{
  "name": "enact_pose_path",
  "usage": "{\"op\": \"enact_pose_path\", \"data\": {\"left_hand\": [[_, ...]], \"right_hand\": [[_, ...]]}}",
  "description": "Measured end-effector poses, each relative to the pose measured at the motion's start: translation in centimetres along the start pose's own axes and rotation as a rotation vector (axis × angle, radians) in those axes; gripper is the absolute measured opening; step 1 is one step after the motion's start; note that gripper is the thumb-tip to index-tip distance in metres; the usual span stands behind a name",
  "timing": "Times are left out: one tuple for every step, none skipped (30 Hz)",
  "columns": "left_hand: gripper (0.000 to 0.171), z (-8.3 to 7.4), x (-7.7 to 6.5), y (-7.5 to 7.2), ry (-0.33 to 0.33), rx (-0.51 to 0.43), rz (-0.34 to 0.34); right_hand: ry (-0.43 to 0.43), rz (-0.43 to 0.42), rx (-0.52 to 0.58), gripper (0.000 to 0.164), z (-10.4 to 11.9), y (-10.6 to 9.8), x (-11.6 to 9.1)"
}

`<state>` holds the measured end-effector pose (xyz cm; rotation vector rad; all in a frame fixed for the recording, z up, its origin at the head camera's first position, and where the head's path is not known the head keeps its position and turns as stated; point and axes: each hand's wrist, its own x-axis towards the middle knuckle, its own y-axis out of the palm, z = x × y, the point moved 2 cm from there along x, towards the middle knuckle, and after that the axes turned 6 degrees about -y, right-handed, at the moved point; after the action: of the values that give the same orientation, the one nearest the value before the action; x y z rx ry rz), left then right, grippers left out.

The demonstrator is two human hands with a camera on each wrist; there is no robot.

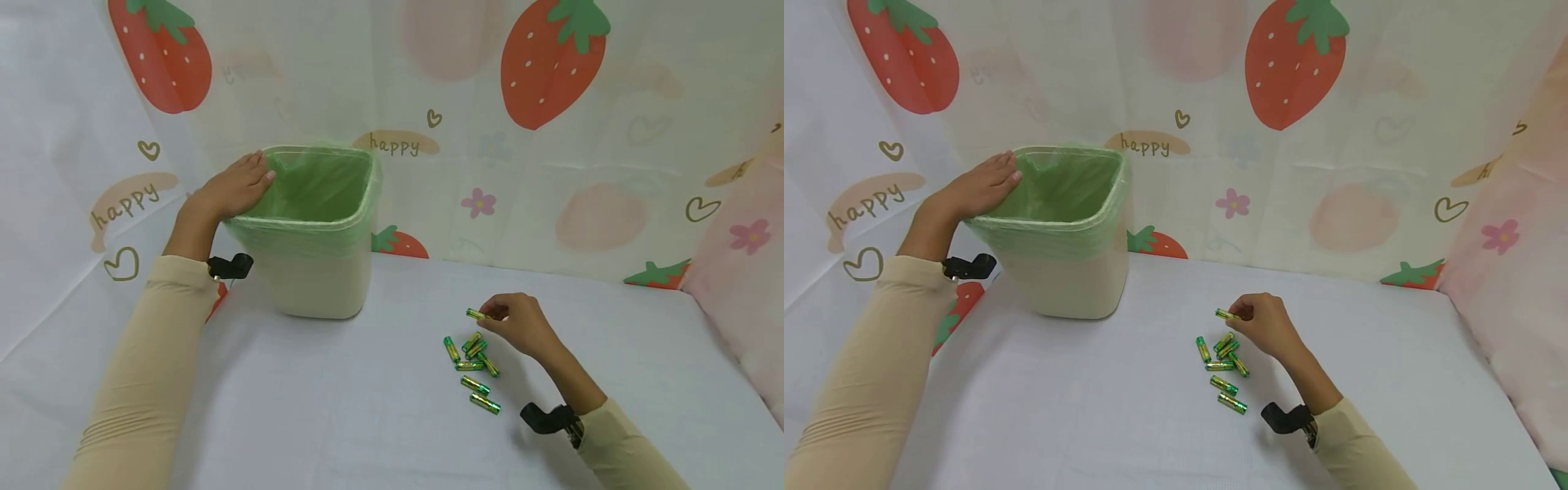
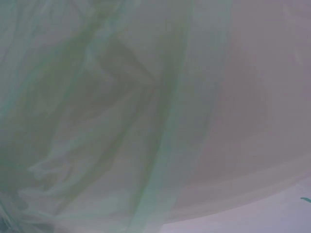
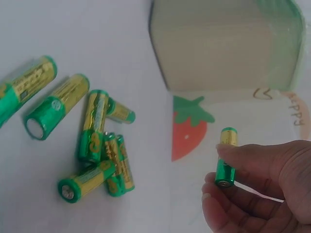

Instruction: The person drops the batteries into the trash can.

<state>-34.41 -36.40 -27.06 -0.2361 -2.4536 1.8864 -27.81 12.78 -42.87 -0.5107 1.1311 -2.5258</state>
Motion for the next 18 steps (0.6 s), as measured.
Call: {"op": "enact_pose_path", "data": {"left_hand": [[0.067, 0.0, 0.0, 0.0, 0.000, 0.000, -0.002], [0.067, 0.0, 0.0, 0.0, 0.001, -0.001, -0.002], [0.067, 0.0, 0.0, 0.0, 0.001, -0.001, -0.003], [0.067, 0.1, 0.0, 0.1, 0.002, 0.000, -0.004], [0.067, 0.1, 0.0, 0.1, 0.003, 0.000, -0.006], [0.067, 0.1, -0.1, 0.1, 0.002, 0.000, -0.006], [0.067, 0.2, -0.1, 0.1, 0.003, 0.000, -0.006], [0.067, 0.2, -0.1, 0.1, 0.004, 0.000, -0.005], [0.067, 0.2, -0.1, 0.0, 0.005, 0.002, -0.005], [0.067, 0.1, -0.1, 0.0, 0.007, 0.003, -0.006], [0.067, 0.1, -0.1, 0.0, 0.007, 0.004, -0.006], [0.067, 0.1, -0.1, 0.0, 0.007, 0.005, -0.006], [0.067, 0.1, -0.1, 0.0, 0.008, 0.006, -0.006], [0.067, 0.0, -0.1, -0.1, 0.008, 0.006, -0.006], [0.067, 0.0, -0.1, -0.1, 0.008, 0.005, -0.005], [0.067, 0.0, -0.1, -0.1, 0.007, 0.003, -0.004], [0.067, 0.0, -0.1, -0.1, 0.006, 0.001, -0.003], [0.067, 0.0, -0.2, -0.1, 0.007, 0.000, -0.002]], "right_hand": [[-0.008, -0.001, -0.002, 0.009, 0.2, 0.0, 0.0], [-0.014, 0.000, -0.001, 0.009, 0.5, 0.0, 0.1], [-0.020, -0.001, -0.002, 0.008, 0.7, 0.0, 0.1], [-0.026, -0.001, -0.002, 0.008, 0.9, 0.0, 0.2], [-0.031, -0.002, 0.000, 0.008, 1.2, 0.0, 0.3], [-0.038, -0.003, 0.001, 0.008, 1.4, -0.1, 0.4], [-0.046, -0.005, 0.004, 0.008, 1.7, -0.1, 0.5], [-0.054, -0.007, 0.006, 0.008, 1.9, -0.1, 0.6], [-0.063, -0.009, 0.007, 0.008, 2.2, -0.2, 0.7], [-0.072, -0.012, 0.008, 0.008, 2.5, -0.3, 0.8], [-0.079, -0.014, 0.008, 0.008, 2.7, -0.3, 0.9], [-0.086, -0.014, 0.009, 0.008, 3.0, -0.4, 1.0], [-0.091, -0.014, 0.012, 0.008, 3.2, -0.4, 1.1], [-0.095, -0.012, 0.012, 0.008, 3.5, -0.5, 1.2], [-0.100, -0.009, 0.014, 0.008, 3.7, -0.5, 1.3], [-0.105, -0.007, 0.013, 0.008, 4.0, -0.5, 1.4], [-0.111, -0.006, 0.013, 0.008, 4.2, -0.6, 1.5], [-0.121, -0.005, 0.012, 0.008, 4.5, -0.7, 1.6]]}}
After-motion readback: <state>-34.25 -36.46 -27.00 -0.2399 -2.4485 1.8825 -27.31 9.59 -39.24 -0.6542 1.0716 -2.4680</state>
